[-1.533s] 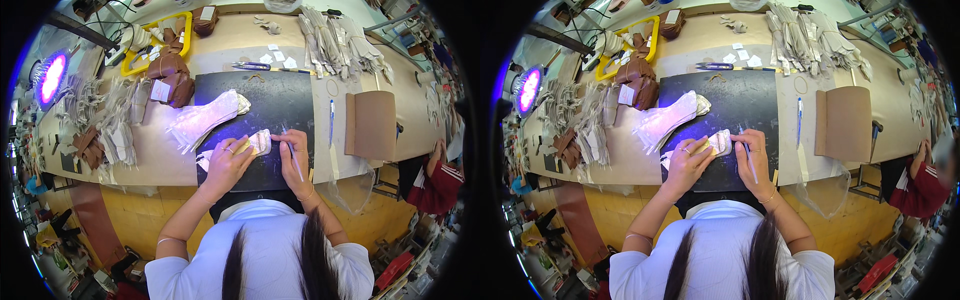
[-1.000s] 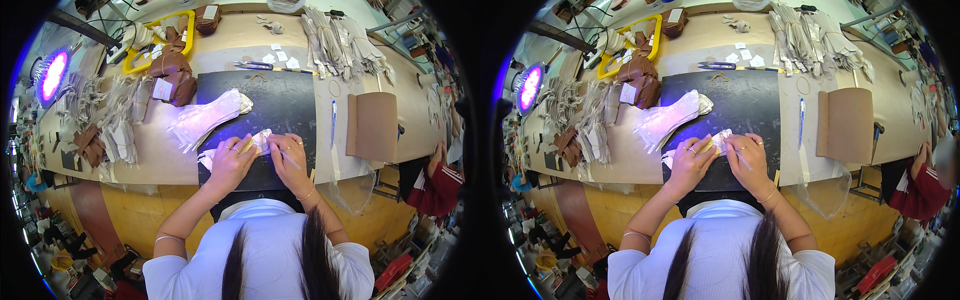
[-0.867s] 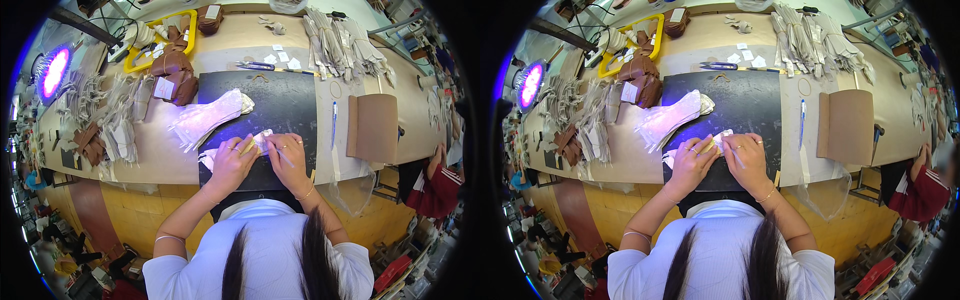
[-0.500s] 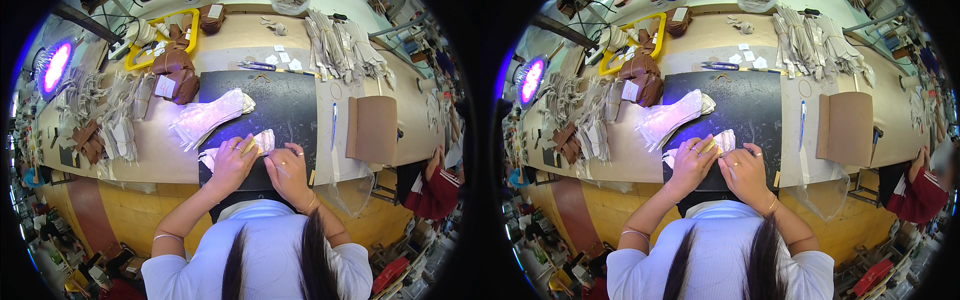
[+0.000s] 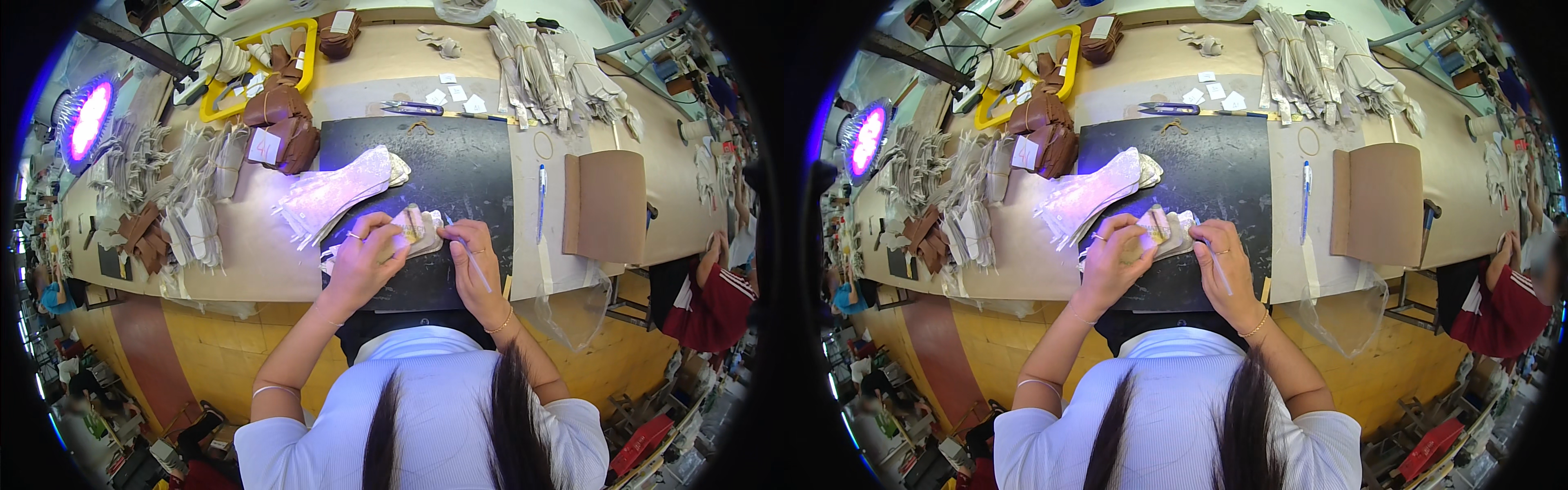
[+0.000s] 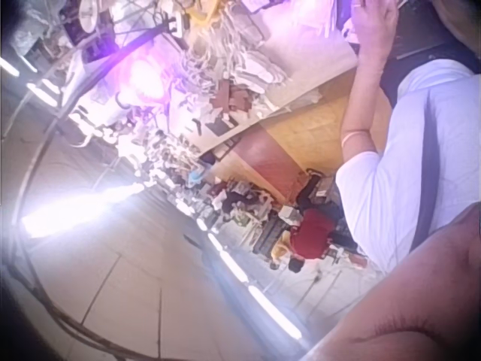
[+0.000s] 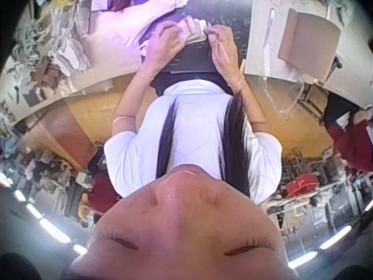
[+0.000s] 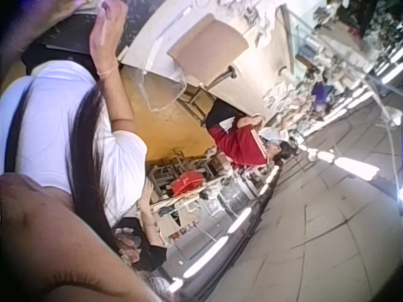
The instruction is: The person handles a stack of white fabric pieces, separates them, and uses a pen to mark lines on each piece. The marked pieces are set aside on the table. The person repeats this process for multiple fabric pieces.
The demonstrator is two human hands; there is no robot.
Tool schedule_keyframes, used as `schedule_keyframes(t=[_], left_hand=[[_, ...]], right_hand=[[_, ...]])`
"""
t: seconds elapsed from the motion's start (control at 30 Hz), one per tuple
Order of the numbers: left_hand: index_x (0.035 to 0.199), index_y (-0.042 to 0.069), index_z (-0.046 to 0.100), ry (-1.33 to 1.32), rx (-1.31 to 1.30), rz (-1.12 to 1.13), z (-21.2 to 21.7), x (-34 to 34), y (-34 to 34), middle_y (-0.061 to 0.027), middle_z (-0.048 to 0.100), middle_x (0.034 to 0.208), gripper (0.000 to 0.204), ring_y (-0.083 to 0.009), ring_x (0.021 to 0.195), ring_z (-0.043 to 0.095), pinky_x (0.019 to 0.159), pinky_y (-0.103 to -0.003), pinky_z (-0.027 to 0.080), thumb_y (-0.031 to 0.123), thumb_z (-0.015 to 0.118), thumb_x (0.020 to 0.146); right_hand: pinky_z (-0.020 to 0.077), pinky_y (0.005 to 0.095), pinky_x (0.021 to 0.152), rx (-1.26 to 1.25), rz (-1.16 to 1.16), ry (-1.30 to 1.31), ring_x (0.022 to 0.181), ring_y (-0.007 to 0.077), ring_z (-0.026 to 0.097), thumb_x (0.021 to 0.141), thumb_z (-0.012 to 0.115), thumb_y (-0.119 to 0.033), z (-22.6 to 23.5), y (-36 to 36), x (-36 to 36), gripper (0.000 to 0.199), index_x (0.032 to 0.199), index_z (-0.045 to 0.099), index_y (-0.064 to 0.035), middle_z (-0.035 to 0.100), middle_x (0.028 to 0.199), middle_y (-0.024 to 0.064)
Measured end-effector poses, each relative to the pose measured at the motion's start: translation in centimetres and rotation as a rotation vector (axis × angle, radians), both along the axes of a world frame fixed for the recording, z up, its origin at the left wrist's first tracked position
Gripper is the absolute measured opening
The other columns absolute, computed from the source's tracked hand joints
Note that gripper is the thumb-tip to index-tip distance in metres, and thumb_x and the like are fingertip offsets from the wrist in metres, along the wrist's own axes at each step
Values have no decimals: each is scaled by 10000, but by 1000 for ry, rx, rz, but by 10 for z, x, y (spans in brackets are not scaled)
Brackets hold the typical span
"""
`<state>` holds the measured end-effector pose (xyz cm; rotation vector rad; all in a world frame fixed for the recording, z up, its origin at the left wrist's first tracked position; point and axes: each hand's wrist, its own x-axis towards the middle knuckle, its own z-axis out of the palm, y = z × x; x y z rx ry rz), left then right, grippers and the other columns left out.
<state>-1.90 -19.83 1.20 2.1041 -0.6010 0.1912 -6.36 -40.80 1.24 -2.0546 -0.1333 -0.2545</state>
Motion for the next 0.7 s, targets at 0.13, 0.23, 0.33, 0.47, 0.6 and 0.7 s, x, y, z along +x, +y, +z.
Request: schedule_keyframes(t=[0.13, 0.23, 0.33, 0.47, 0.6, 0.7], left_hand=[[1106, 43, 654, 31, -32, 13, 9, 3, 7, -133, 603, 1082, 382, -297, 973, 642, 821, -370, 544, 31, 835, 769], [1122, 52, 675, 84, -71, 26, 10, 5, 14, -124, 608, 1100, 394, -277, 987, 638, 847, -354, 536, 40, 848, 767], [1131, 67, 695, 142, -90, 70, 21, 5, 30, -119, 618, 1122, 404, -266, 1002, 637, 866, -349, 531, 50, 860, 763], [1154, 85, 712, 140, -124, 154, 65, 8, 69, -110, 638, 1142, 440, -263, 1030, 642, 891, -347, 527, 60, 877, 747], [1155, 71, 716, 50, 115, 240, 110, 25, 97, -117, 643, 1173, 449, -272, 1071, 648, 921, -361, 522, 67, 883, 738], [1139, 69, 720, -79, 242, 147, 100, 51, 82, -115, 652, 1169, 383, -285, 1046, 658, 883, -370, 536, 92, 853, 781]], right_hand=[[513, 416, 873, 0, 4, -1, 989, 372, 617, 1025, 581, -123, 0, -1, 1, 164, 1150, 601, -19, 609, 1104, 191], [506, 425, 883, -7, 18, -4, 995, 379, 613, 1017, 588, -116, -1, -1, 2, 162, 1148, 602, -22, 611, 1103, 193], [498, 433, 897, -2, 27, 5, 1002, 383, 610, 1013, 592, -114, -2, 0, 2, 161, 1146, 605, -24, 614, 1105, 192], [488, 439, 915, -26, 9, 36, 1013, 386, 605, 1013, 593, -117, -1, -2, -1, 161, 1143, 611, -26, 617, 1114, 191], [485, 442, 922, -43, 14, 34, 1025, 384, 603, 1014, 591, -124, 1, -1, 0, 164, 1144, 615, -27, 619, 1121, 189], [485, 439, 920, -39, 26, 39, 1024, 382, 602, 1017, 589, -125, 1, 0, 0, 166, 1148, 616, -27, 617, 1123, 189]])
